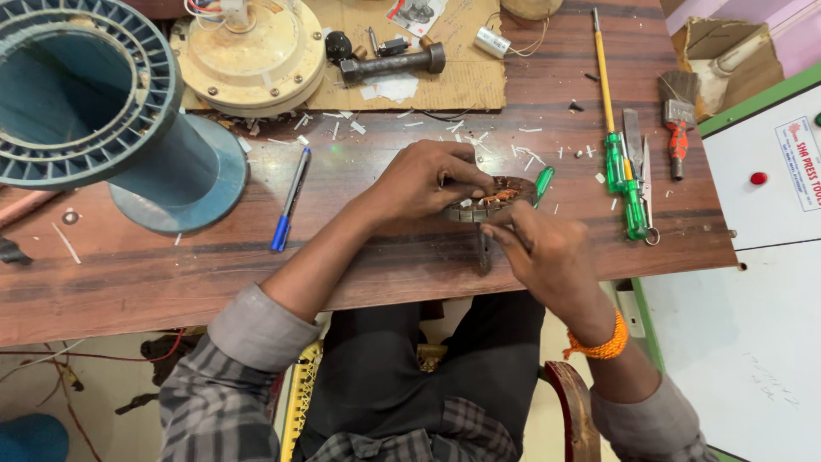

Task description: The person works at a cluttered workbench on an electric motor rotor assembly, pressing and seating copper windings into the slots of the laminated core by hand. They rotate the rotor between adjustments, reposition the windings around the circumference, and steady the shaft with one hand while working with the other.

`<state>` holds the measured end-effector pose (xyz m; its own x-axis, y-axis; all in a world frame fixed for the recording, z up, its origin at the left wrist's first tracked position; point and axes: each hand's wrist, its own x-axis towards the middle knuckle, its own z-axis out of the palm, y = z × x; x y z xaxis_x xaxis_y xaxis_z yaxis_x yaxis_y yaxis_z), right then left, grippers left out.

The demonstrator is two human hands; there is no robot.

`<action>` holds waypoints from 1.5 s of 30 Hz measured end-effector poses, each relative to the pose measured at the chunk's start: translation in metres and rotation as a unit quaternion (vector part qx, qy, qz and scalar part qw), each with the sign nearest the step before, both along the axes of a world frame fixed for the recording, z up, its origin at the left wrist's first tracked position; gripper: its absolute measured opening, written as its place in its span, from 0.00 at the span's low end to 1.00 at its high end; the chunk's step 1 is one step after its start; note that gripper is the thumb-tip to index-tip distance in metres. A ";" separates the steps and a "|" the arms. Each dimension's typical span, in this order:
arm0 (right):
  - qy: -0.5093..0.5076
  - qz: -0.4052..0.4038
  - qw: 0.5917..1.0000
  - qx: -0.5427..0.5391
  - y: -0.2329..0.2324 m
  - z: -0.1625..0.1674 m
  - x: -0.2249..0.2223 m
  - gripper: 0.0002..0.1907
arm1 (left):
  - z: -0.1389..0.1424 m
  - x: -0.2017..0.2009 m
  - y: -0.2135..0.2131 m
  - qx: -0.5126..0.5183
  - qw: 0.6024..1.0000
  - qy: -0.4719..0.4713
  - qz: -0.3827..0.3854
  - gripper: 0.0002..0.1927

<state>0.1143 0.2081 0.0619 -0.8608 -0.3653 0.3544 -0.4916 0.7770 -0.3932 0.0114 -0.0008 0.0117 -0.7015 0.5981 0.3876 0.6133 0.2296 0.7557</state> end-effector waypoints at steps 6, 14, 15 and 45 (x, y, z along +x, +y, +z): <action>-0.027 -0.023 0.998 -0.055 0.002 -0.056 0.014 0.05 | 0.015 0.002 -0.013 0.008 0.998 0.007 -0.054 0.13; -0.052 -0.123 0.977 -0.163 0.046 -0.084 0.033 0.06 | 0.011 0.030 0.009 -0.077 0.963 0.253 0.041 0.26; -0.079 -0.169 0.971 -0.149 0.052 -0.079 0.032 0.05 | 0.009 0.029 0.008 -0.083 0.957 0.275 0.035 0.26; -0.186 -0.094 0.961 -0.179 0.012 -0.007 -0.058 0.06 | 0.008 0.023 -0.008 -0.114 0.935 0.336 0.007 0.19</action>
